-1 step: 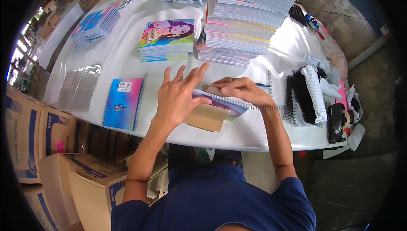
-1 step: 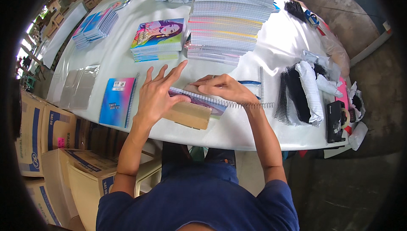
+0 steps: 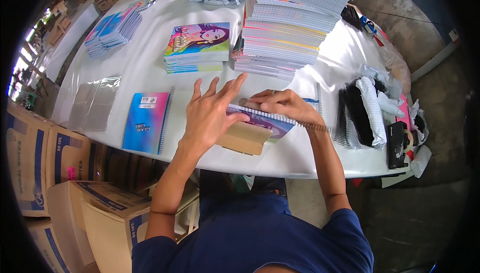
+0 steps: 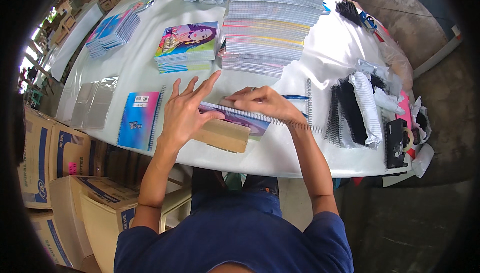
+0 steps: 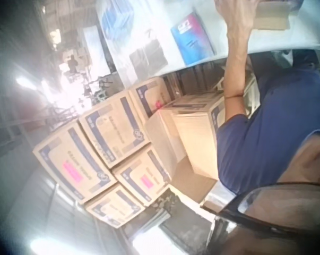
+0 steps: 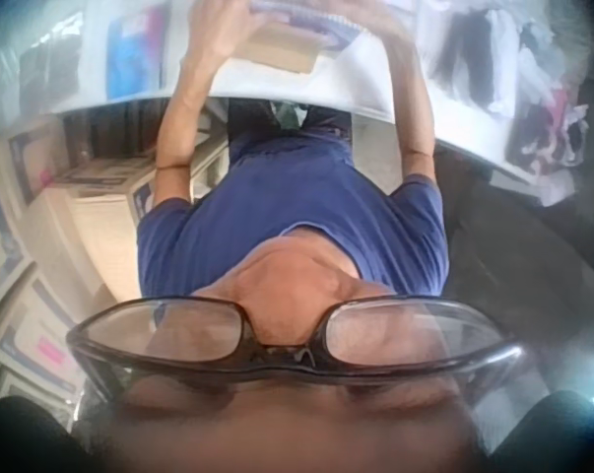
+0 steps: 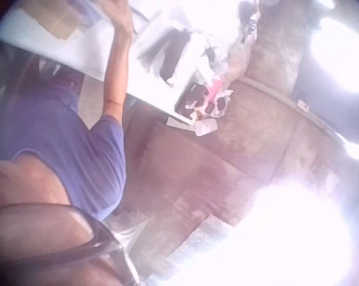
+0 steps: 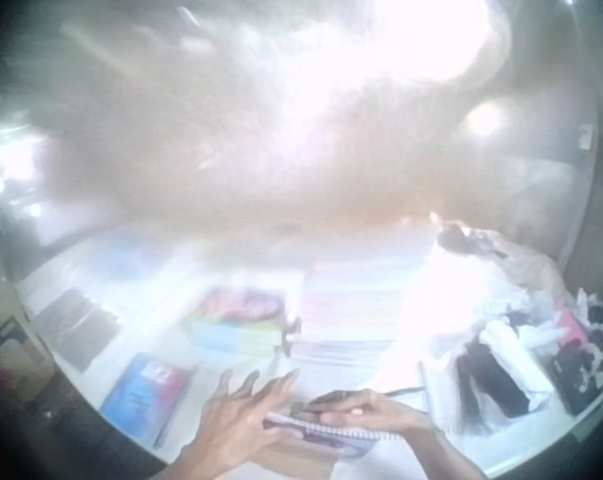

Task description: The person is assembling spiral notebooks by sliding metal spirals through the holes of covers and paper stacks. They use pliers to trim the ends of the spirals.

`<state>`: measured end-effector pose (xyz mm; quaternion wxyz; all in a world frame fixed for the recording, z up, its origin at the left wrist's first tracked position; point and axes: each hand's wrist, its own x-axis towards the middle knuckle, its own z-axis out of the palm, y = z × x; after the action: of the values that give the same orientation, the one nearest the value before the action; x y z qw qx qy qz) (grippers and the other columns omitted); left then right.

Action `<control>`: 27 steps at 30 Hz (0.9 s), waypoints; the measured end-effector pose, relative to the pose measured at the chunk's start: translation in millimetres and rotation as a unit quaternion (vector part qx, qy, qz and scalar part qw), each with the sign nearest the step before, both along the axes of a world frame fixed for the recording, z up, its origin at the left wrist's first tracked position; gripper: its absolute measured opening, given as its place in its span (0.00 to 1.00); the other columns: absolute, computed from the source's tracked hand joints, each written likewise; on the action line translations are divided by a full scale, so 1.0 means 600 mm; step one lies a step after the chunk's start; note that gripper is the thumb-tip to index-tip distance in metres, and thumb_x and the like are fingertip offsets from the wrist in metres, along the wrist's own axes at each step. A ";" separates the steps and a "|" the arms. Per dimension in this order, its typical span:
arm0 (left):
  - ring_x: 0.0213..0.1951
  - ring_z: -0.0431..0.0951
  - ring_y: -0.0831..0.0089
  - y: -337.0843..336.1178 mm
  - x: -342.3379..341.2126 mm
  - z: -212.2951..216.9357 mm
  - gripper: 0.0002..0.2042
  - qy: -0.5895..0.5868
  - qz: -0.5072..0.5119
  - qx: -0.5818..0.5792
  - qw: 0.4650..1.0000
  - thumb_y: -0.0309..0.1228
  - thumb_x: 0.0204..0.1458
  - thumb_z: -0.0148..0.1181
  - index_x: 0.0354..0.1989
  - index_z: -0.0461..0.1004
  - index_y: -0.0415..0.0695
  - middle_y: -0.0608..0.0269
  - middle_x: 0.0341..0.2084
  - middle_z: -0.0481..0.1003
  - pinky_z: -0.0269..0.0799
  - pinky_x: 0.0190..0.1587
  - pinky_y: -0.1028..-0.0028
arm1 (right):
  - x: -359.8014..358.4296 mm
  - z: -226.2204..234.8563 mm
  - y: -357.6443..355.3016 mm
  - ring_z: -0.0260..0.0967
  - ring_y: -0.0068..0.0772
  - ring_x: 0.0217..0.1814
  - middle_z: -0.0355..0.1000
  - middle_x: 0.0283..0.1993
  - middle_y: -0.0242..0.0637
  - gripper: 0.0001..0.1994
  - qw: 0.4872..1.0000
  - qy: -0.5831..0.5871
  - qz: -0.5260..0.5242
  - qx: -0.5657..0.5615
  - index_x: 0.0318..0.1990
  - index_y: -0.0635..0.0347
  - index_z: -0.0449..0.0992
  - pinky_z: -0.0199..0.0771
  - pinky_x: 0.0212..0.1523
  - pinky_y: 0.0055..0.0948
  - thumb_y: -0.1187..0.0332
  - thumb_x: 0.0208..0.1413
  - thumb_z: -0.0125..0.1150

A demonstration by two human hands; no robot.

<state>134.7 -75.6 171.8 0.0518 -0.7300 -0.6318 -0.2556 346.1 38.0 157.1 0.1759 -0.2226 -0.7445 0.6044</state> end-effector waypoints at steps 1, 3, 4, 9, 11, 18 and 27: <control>0.57 0.70 0.51 0.002 -0.001 0.003 0.48 -0.005 -0.004 0.004 1.000 0.48 0.32 0.72 0.67 0.56 0.63 0.60 0.52 0.75 0.56 0.63 0.48 | 0.023 -0.030 0.018 0.68 0.35 0.54 0.74 0.50 0.47 0.23 0.989 0.076 -0.025 -0.121 0.45 0.72 0.78 0.64 0.58 0.32 0.56 0.53 0.65; 0.59 0.68 0.50 0.004 -0.007 0.005 0.47 -0.008 0.006 0.005 1.000 0.48 0.32 0.71 0.67 0.57 0.63 0.62 0.54 0.74 0.56 0.63 0.47 | 0.041 -0.051 0.026 0.68 0.34 0.54 0.74 0.51 0.47 0.22 0.962 0.154 -0.019 -0.223 0.44 0.72 0.79 0.63 0.59 0.32 0.57 0.54 0.65; 0.60 0.66 0.49 0.003 -0.010 0.003 0.47 -0.007 0.010 0.003 1.000 0.48 0.32 0.71 0.67 0.57 0.63 0.63 0.54 0.73 0.56 0.63 0.46 | 0.043 -0.058 0.024 0.68 0.34 0.54 0.74 0.51 0.47 0.22 0.941 0.194 -0.018 -0.276 0.43 0.73 0.79 0.62 0.59 0.32 0.57 0.54 0.64; 0.65 0.59 0.47 -0.003 -0.018 0.004 0.47 -0.090 0.024 -0.018 0.995 0.43 0.31 0.74 0.67 0.58 0.61 0.65 0.61 0.66 0.63 0.61 0.55 | 0.014 -0.007 -0.005 0.67 0.36 0.56 0.74 0.49 0.48 0.22 0.904 0.232 -0.115 -0.341 0.38 0.72 0.80 0.60 0.61 0.35 0.55 0.55 0.64; 0.67 0.56 0.48 -0.004 -0.021 0.000 0.48 -0.144 0.020 -0.013 0.989 0.41 0.30 0.75 0.67 0.58 0.61 0.63 0.65 0.62 0.65 0.61 0.58 | 0.003 -0.003 0.004 0.67 0.37 0.56 0.74 0.50 0.49 0.23 0.983 0.114 -0.040 -0.139 0.40 0.73 0.79 0.61 0.61 0.35 0.54 0.55 0.63; 0.68 0.53 0.48 0.006 -0.025 -0.022 0.43 -0.177 0.004 0.045 0.983 0.38 0.31 0.75 0.63 0.65 0.61 0.61 0.68 0.54 0.66 0.59 0.56 | 0.019 0.013 0.008 0.65 0.43 0.60 0.70 0.57 0.48 0.33 0.989 0.147 -0.013 -0.025 0.59 0.62 0.71 0.64 0.60 0.38 0.52 0.49 0.69; 0.63 0.63 0.49 0.015 -0.044 -0.019 0.32 -0.182 -0.043 -0.075 0.979 0.38 0.36 0.73 0.56 0.73 0.59 0.68 0.62 0.65 0.69 0.57 0.60 | 0.018 0.078 -0.139 0.60 0.45 0.61 0.60 0.59 0.47 0.28 0.722 -0.162 0.065 0.669 0.53 0.58 0.72 0.59 0.57 0.49 0.66 0.38 0.66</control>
<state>108.1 -66.4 160.1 -0.1302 -0.6997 -0.6156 -0.3383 356.9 -45.1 204.0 0.1157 -0.0923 -0.9852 -0.0860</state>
